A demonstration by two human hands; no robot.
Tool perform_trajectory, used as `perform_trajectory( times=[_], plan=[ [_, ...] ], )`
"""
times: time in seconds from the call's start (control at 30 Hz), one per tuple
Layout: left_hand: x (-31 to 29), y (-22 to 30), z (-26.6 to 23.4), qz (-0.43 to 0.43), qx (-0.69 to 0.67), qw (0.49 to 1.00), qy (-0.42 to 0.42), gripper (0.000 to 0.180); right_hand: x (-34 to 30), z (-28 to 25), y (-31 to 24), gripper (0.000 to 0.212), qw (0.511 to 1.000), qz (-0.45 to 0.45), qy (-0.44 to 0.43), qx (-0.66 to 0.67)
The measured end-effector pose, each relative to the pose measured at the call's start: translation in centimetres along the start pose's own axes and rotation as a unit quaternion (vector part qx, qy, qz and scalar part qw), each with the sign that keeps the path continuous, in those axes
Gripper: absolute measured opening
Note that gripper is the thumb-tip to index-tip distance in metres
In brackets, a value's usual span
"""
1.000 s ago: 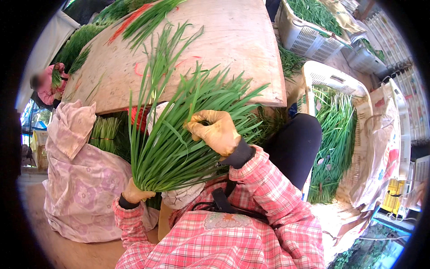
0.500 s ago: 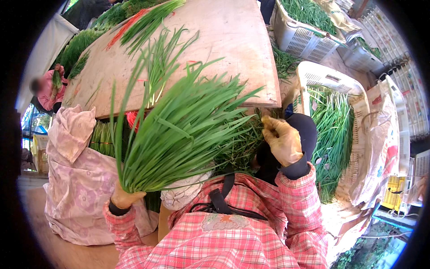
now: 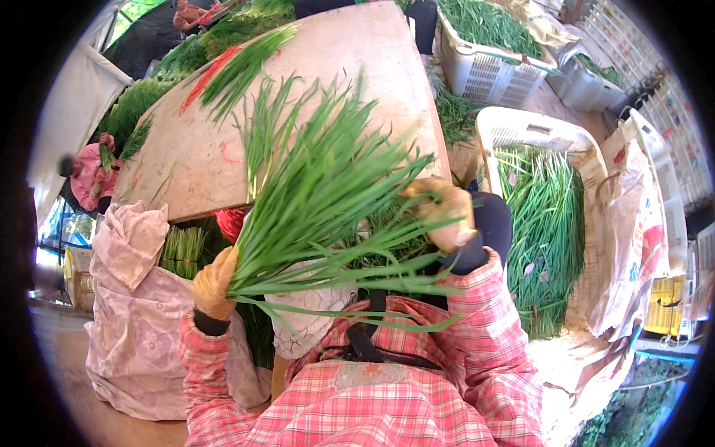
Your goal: The person sorts through bunches of chives by hand, stripping away damaged outer leaves and securing them into a large bunch using red string.
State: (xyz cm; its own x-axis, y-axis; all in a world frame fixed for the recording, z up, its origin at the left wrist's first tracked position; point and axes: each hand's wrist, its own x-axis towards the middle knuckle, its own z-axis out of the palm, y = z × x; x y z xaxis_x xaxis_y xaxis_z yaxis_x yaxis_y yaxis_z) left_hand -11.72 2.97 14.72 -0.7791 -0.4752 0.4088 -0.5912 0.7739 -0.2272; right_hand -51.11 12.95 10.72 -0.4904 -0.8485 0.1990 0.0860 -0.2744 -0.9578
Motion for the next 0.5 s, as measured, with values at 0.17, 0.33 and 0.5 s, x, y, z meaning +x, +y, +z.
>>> perform_trajectory(
  times=[0.17,0.33,0.5],
  plan=[
    [-5.5,1.0,4.2,-0.026,0.094,0.995,0.034,0.044,-2.0,-6.7,-3.6,0.016,0.968,0.052,0.142,-0.201],
    [-5.9,1.1,5.3,-0.043,0.087,0.994,0.056,0.038,-3.4,-5.1,-6.6,0.014,0.974,0.078,0.047,-0.207],
    [-5.8,1.1,5.5,-0.048,0.089,0.993,0.06,0.037,-2.7,-1.2,-4.4,0.013,0.972,0.01,-0.091,-0.217]
  ],
)
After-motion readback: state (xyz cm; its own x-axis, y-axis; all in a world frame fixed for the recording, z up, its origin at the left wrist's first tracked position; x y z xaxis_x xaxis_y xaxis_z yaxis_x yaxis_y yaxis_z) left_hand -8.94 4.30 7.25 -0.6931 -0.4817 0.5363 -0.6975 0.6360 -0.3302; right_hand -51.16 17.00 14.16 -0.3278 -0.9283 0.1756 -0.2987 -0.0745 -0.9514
